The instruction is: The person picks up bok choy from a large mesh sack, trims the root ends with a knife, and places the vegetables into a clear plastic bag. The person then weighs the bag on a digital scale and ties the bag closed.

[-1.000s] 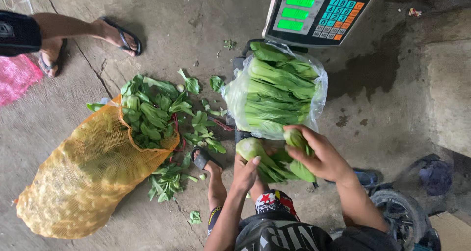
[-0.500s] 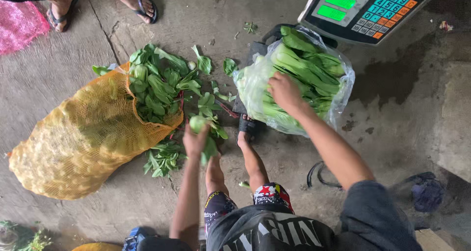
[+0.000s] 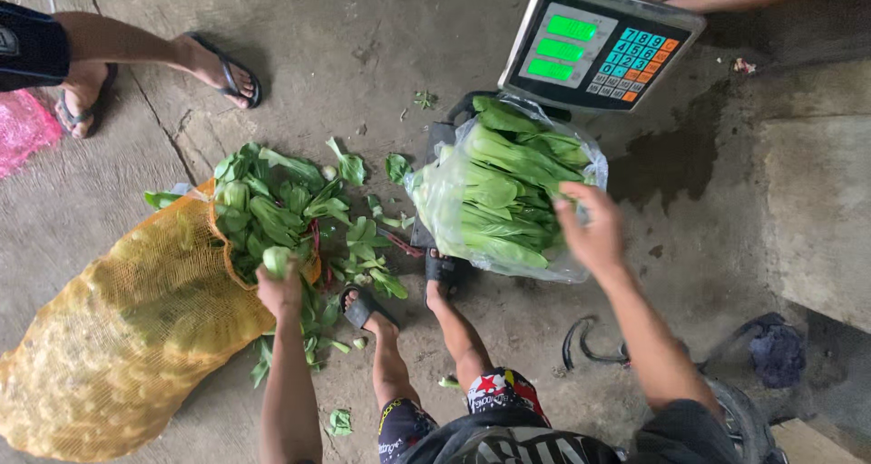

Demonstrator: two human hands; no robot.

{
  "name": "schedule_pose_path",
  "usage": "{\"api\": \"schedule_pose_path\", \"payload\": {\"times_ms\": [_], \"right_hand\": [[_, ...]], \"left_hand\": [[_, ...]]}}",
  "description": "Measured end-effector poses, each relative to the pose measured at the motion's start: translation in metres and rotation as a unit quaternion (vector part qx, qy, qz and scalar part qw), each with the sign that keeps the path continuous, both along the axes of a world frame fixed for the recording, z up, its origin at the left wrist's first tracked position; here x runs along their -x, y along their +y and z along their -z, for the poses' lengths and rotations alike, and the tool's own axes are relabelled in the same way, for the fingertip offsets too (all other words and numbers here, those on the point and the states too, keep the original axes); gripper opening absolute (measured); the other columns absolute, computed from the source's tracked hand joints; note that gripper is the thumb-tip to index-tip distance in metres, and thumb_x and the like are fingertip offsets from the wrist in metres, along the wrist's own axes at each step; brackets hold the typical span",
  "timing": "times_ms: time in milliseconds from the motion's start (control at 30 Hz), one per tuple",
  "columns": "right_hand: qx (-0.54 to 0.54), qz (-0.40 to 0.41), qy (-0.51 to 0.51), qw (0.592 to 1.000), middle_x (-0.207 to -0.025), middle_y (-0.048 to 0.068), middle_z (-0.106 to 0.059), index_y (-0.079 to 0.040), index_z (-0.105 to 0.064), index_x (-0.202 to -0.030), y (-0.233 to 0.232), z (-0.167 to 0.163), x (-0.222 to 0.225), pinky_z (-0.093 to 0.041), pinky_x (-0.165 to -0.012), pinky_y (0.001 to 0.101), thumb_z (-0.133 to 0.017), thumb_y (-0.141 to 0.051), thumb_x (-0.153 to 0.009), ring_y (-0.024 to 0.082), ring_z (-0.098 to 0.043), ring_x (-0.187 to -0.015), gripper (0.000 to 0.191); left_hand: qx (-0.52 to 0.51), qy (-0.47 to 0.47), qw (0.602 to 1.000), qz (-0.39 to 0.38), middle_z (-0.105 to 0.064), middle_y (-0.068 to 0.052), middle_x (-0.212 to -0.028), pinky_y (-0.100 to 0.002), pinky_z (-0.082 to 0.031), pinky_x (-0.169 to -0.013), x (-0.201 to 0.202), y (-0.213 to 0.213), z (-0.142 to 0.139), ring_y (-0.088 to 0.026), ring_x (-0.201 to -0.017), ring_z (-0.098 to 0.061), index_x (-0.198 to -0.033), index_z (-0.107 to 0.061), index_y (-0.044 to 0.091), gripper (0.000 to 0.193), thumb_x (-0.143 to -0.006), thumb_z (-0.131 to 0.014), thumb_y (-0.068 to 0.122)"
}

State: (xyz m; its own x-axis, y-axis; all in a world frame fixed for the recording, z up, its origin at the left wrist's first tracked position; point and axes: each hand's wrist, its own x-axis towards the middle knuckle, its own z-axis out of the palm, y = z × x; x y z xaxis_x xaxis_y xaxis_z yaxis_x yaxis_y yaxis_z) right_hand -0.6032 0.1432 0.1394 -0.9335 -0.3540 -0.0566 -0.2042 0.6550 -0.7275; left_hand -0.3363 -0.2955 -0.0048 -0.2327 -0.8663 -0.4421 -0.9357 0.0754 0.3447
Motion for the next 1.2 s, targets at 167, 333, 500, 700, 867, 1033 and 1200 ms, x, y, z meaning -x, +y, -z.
{"api": "schedule_pose_path", "payload": {"times_ms": [167, 333, 500, 700, 867, 1033, 1200], "right_hand": [[-0.016, 0.042, -0.015, 0.999, -0.120, 0.012, -0.071, -0.002, -0.065, -0.129, 0.054, -0.012, 0.021, -0.055, -0.093, 0.0378, -0.070, -0.015, -0.097, 0.022, -0.069, -0.110, 0.035], [-0.132, 0.001, 0.019, 0.991, -0.116, 0.014, -0.072, -0.003, -0.069, -0.125, 0.061, -0.001, 0.060, -0.053, -0.096, 0.0441, -0.067, -0.021, -0.105, 0.029, -0.067, -0.109, 0.027], [-0.344, -0.132, 0.267, 0.890, -0.110, 0.025, -0.073, 0.007, -0.071, -0.119, -0.011, 0.048, 0.113, -0.054, -0.083, 0.0553, -0.073, -0.049, -0.093, 0.043, -0.067, -0.104, 0.062], [-0.061, -0.113, 0.030, 0.991, -0.097, 0.018, -0.072, -0.002, -0.077, -0.112, -0.062, 0.035, 0.129, -0.052, -0.077, 0.0394, -0.076, -0.027, -0.098, 0.028, -0.068, -0.087, 0.030], [-0.031, -0.012, -0.075, 0.997, -0.084, 0.009, -0.070, -0.002, -0.074, -0.103, -0.083, 0.027, 0.129, -0.048, -0.069, 0.0318, -0.067, -0.022, -0.100, 0.015, -0.063, -0.076, 0.021], [-0.014, 0.020, -0.193, 0.981, -0.101, 0.009, -0.064, -0.002, -0.064, -0.118, -0.091, 0.036, 0.122, -0.045, -0.083, 0.0349, -0.053, -0.032, -0.110, 0.016, -0.054, -0.093, 0.033], [0.006, 0.090, -0.355, 0.930, -0.124, -0.007, -0.065, -0.012, -0.063, -0.133, -0.070, 0.025, 0.105, -0.037, -0.095, 0.0313, -0.058, -0.037, -0.102, 0.010, -0.053, -0.118, 0.040]], "left_hand": [[0.056, 0.081, 0.985, -0.144, -0.065, -0.023, -0.127, -0.051, -0.056, -0.091, 0.002, -0.033, 0.003, -0.037, -0.105, -0.071, -0.149, -0.036, 0.006, 0.086, -0.081, -0.071, 0.046], [0.233, -0.020, 0.971, 0.048, -0.051, -0.050, -0.121, -0.069, -0.057, -0.073, 0.014, -0.008, -0.005, -0.060, -0.101, -0.056, -0.127, -0.031, -0.029, 0.111, -0.086, -0.087, 0.057], [-0.364, 0.241, 0.898, -0.047, -0.064, -0.011, -0.108, -0.047, -0.058, -0.082, 0.065, 0.211, -0.035, -0.023, -0.092, -0.065, -0.120, -0.050, 0.006, 0.055, -0.086, -0.079, 0.038], [-0.493, 0.281, 0.702, -0.431, -0.050, 0.002, -0.102, -0.050, -0.057, -0.078, 0.125, 0.363, -0.067, -0.019, -0.094, -0.056, -0.111, -0.042, 0.020, 0.039, -0.091, -0.075, 0.023], [-0.484, 0.438, 0.539, -0.532, -0.059, -0.002, -0.101, -0.048, -0.055, -0.087, 0.126, 0.366, -0.089, -0.022, -0.099, -0.059, -0.112, -0.057, 0.014, 0.018, -0.099, -0.055, 0.027], [-0.503, 0.485, 0.387, -0.602, -0.065, -0.005, -0.107, -0.049, -0.052, -0.097, 0.138, 0.356, -0.082, -0.024, -0.103, -0.063, -0.115, -0.060, 0.009, 0.028, -0.101, -0.042, 0.026], [-0.454, 0.519, 0.460, -0.559, -0.064, -0.003, -0.094, -0.038, -0.046, -0.066, 0.107, 0.347, -0.078, -0.019, -0.081, -0.058, -0.114, -0.063, 0.014, 0.037, -0.097, -0.047, 0.042]]}}
